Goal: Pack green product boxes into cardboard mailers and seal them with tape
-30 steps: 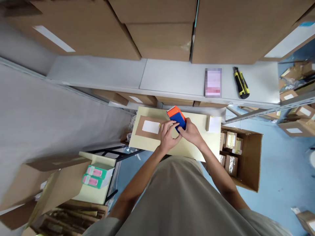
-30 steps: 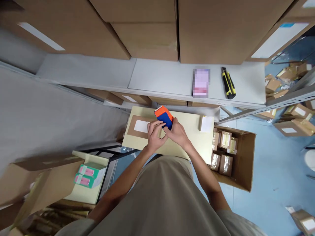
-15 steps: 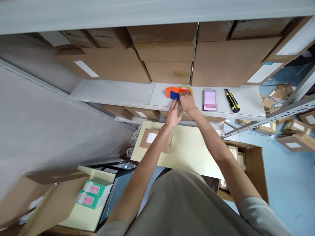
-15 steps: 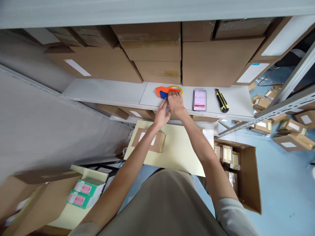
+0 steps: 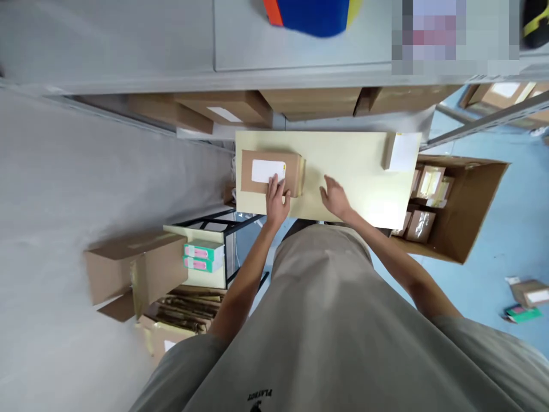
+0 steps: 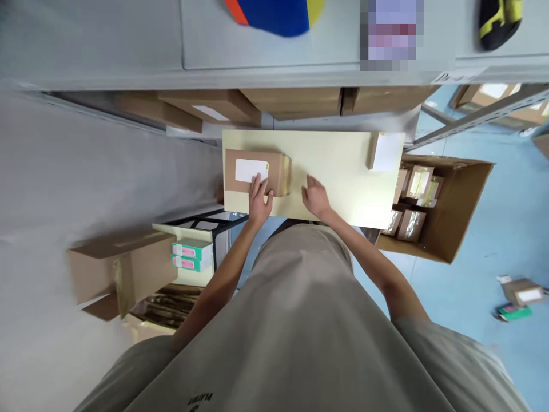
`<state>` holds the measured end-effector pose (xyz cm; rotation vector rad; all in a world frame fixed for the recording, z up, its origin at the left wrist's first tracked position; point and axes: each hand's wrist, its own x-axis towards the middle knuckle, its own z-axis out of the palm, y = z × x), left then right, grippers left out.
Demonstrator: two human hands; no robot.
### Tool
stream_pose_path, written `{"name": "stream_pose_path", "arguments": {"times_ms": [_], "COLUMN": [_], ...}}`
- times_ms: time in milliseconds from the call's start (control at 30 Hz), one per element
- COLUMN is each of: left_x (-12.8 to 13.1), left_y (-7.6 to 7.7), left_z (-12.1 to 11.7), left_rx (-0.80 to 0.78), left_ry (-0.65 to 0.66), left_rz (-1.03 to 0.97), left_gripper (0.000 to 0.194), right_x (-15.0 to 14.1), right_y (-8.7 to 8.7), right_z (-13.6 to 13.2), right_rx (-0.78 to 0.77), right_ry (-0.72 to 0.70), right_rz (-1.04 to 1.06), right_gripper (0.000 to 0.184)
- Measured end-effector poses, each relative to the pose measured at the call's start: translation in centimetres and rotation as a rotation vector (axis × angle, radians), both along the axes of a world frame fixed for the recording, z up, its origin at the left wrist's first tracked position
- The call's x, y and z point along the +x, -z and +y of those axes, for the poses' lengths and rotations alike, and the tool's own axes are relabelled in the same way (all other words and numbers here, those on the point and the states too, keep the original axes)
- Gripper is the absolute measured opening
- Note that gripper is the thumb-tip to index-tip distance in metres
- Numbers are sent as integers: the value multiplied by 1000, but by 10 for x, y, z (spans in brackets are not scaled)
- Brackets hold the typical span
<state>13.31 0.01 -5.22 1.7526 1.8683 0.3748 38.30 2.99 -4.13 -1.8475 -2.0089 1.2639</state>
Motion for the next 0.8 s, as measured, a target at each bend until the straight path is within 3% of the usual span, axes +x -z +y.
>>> {"name": "stream_pose_path", "arguments": {"times_ms": [100, 167, 433, 567, 633, 733, 800], "left_x": [-1, 2, 3, 3, -9, -52, -88], "left_y": [6, 6, 8, 8, 7, 9, 12], "left_z": [-14, -15, -13, -12, -6, 11, 25], "left_rx": [-49, -59, -70, -43, -34, 9, 54], "left_ry": [20, 12, 7, 29, 47, -123, -375], "left_rz": [9, 6, -6, -28, -62, -104, -113], "left_gripper": [68, 70, 70, 70, 68, 73, 84], "right_x": [-21, -38, -96, -104, -103, -99, -99], "right_y": [23, 29, 47, 45, 41, 37, 37], "right_z": [-39, -44, -16, -15, -15, -14, -15], "right_rx": [-388, -479, -440, -430, -397, -316, -320], "right_ry": [-92, -115, 1, 76, 118, 182, 195], "right_rz": [29, 56, 242, 334, 296, 197, 183], "right_gripper": [60, 60, 72, 77, 83, 91, 90]}}
